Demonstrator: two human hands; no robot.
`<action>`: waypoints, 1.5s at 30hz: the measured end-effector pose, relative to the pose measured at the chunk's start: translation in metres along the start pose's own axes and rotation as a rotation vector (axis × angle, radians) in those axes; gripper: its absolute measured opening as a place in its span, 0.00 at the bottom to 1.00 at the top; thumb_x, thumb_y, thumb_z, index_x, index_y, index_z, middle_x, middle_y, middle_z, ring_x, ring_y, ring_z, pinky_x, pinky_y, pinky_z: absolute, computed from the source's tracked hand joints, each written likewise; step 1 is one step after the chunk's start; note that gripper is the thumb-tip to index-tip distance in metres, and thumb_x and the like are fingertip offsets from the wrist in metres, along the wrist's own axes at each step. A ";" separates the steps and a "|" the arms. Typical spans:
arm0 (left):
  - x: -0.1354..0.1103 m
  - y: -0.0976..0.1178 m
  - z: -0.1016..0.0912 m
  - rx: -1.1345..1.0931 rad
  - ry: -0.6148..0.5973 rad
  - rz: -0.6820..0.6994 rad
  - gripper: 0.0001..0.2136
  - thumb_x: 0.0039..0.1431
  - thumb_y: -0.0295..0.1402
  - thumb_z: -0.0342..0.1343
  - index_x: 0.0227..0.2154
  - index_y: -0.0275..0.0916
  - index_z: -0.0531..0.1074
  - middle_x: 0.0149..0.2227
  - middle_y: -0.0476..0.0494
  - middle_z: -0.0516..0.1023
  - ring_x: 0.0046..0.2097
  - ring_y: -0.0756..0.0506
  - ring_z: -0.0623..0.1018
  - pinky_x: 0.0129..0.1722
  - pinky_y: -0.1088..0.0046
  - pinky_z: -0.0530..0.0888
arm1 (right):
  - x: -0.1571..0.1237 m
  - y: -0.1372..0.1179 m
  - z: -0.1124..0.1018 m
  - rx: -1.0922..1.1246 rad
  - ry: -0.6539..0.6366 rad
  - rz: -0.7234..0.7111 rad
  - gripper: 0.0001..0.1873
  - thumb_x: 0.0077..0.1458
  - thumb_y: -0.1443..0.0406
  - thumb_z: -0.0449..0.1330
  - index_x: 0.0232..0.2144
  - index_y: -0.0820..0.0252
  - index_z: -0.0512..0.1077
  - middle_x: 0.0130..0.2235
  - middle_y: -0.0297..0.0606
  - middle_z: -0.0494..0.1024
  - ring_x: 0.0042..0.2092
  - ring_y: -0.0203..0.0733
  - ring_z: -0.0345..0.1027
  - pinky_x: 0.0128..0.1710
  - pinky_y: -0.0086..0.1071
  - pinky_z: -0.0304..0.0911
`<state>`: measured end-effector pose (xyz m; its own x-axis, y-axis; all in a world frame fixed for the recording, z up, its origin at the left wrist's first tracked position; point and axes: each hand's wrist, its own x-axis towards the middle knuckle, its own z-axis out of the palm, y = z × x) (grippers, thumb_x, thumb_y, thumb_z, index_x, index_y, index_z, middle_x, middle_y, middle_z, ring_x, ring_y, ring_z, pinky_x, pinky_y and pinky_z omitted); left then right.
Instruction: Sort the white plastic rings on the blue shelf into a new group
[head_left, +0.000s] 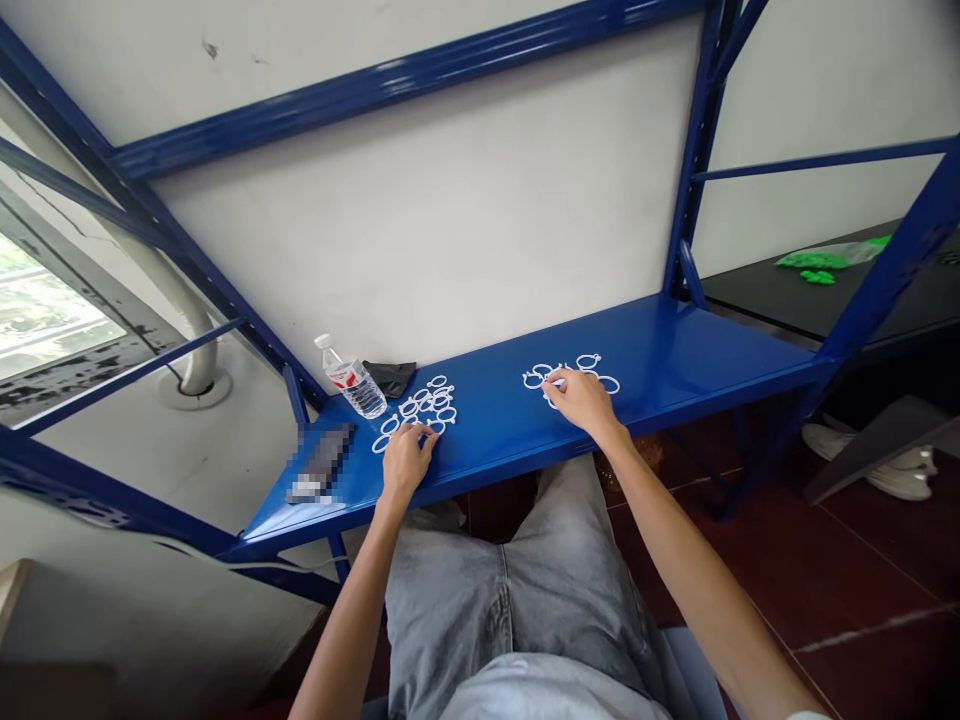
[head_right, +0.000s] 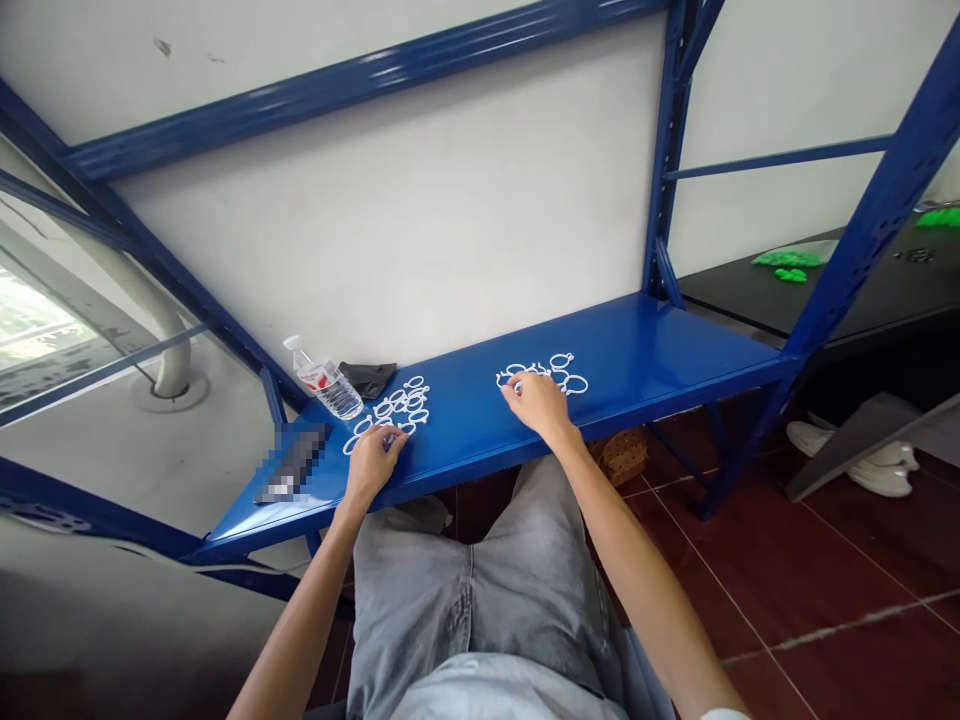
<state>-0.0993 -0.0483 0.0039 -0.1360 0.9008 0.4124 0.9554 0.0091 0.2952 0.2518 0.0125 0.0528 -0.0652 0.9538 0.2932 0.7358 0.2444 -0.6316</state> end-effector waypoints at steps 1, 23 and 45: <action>-0.006 0.004 -0.002 -0.064 0.020 0.013 0.12 0.68 0.40 0.54 0.39 0.41 0.80 0.44 0.37 0.80 0.45 0.37 0.79 0.47 0.62 0.73 | -0.002 -0.005 0.004 0.038 -0.027 -0.038 0.14 0.66 0.58 0.60 0.45 0.56 0.84 0.38 0.42 0.86 0.42 0.50 0.80 0.41 0.34 0.68; -0.062 0.103 0.018 -1.182 0.238 -0.180 0.18 0.55 0.43 0.72 0.43 0.38 0.79 0.39 0.42 0.84 0.39 0.43 0.84 0.40 0.69 0.81 | -0.041 -0.059 0.094 0.883 -0.515 0.007 0.07 0.65 0.70 0.56 0.37 0.61 0.74 0.27 0.32 0.79 0.21 0.35 0.74 0.21 0.24 0.70; -0.063 0.112 0.010 -1.193 0.092 -0.238 0.23 0.55 0.45 0.71 0.46 0.39 0.71 0.33 0.46 0.82 0.33 0.48 0.80 0.30 0.76 0.72 | -0.050 -0.065 0.083 0.263 -0.180 -0.399 0.11 0.69 0.70 0.57 0.39 0.58 0.80 0.39 0.39 0.85 0.41 0.42 0.78 0.41 0.30 0.62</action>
<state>0.0191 -0.0994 0.0021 -0.3394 0.8963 0.2854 0.0708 -0.2782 0.9579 0.1513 -0.0363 0.0193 -0.4387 0.7867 0.4344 0.4365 0.6091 -0.6622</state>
